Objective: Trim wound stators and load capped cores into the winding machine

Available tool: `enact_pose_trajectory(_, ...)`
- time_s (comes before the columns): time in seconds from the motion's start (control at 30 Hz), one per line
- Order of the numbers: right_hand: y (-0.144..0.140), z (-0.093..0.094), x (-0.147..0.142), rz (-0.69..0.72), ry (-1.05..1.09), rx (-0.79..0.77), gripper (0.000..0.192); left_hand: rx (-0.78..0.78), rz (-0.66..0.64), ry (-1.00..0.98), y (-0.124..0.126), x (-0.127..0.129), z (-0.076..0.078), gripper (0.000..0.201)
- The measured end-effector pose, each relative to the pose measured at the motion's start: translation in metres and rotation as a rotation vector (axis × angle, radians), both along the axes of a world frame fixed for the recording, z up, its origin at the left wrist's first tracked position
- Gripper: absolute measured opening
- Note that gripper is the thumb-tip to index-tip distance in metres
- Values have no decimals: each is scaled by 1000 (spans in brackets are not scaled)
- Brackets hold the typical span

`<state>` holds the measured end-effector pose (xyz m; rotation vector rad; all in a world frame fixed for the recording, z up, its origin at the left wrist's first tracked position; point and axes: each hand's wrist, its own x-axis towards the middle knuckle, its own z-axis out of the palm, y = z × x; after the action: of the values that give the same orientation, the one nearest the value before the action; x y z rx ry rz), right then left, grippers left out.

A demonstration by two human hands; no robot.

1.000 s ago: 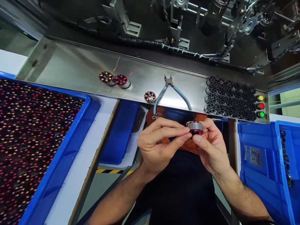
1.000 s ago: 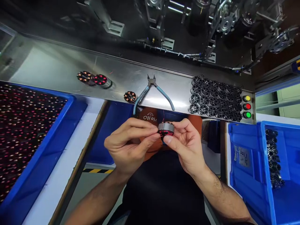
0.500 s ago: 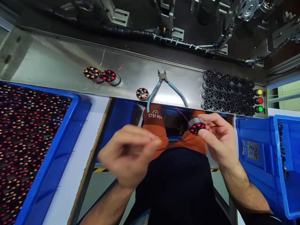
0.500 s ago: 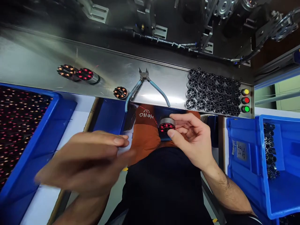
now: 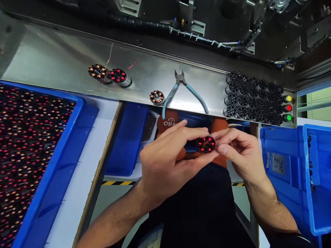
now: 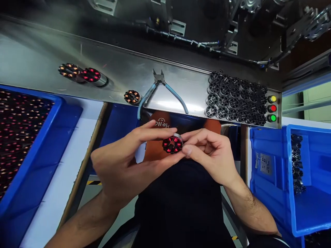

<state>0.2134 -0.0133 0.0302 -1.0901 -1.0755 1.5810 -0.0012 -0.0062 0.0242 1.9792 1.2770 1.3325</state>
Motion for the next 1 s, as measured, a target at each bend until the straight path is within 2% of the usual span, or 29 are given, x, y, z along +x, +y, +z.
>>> enact_pose_trajectory(0.17, 1, -7, 14, 19, -85, 49, 8, -23, -39, -92, 1, 4, -2, 29)
enact_pose_trajectory(0.37, 0, 3, 12, 29, -210, 104, 9, -26, -25, -77, -2, 7, -3, 34)
enact_pose_trajectory(0.5, -1, 11, 7, 30, -419, 228, 28, -31, -35, -37, -4, 7, -6, 44)
enact_pose_trajectory(0.6, 1, 15, 6, 24, -561, 364, 11, -18, -38, -28, -6, 8, -8, 49)
enact_pose_trajectory(0.67, 3, 18, 6, 44, -596, 398, 9, -34, -60, -26, -7, 8, -9, 54)
enact_pose_trajectory(0.83, 2, 22, 7, 78, -507, 260, 10, -29, -164, -46, -5, 4, -9, 60)
enact_pose_trajectory(1.0, -2, 19, -1, -8, -351, 85, 17, 78, -154, -63, -1, 2, -8, 40)
